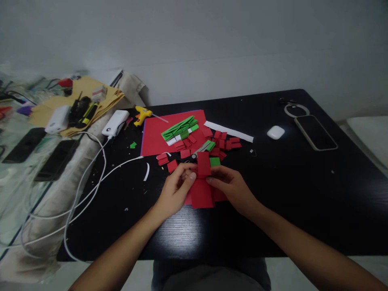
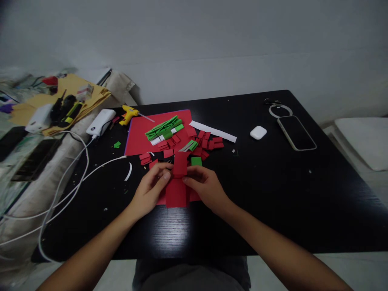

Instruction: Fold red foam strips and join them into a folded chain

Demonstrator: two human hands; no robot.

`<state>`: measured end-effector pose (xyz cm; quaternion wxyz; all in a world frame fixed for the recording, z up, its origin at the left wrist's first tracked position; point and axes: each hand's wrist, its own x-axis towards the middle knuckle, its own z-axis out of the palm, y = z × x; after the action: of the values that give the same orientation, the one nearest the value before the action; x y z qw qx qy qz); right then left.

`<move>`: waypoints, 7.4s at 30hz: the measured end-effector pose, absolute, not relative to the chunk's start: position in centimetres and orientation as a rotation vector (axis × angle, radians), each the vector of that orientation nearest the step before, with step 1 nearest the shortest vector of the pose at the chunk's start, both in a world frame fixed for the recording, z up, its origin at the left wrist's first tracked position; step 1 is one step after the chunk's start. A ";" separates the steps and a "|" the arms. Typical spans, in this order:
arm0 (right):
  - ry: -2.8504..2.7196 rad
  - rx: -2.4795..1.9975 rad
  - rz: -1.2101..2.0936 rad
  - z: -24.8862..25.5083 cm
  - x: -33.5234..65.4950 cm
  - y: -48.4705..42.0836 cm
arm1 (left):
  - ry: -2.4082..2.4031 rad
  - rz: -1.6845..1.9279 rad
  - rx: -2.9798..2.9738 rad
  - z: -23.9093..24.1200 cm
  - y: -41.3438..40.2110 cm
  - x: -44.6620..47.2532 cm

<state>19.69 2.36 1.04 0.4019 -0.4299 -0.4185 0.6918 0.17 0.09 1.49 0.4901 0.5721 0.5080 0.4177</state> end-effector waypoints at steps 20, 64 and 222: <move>-1.160 -1.137 1.685 1.6 20.0 2.2 | 1.208 0.989 1.580 1.5 0.3 -0.2; -0.903 -1.242 1.676 0.5 19.9 3.1 | 1.328 0.960 2.299 0.9 0.6 -0.6; -1.672 -1.176 1.309 0.8 19.6 1.5 | 1.243 0.647 1.648 2.7 0.4 -0.6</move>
<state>19.65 1.49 0.80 0.3497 -0.4539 -0.6453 0.5053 -0.64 0.35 2.72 0.4700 0.6723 0.5073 0.2640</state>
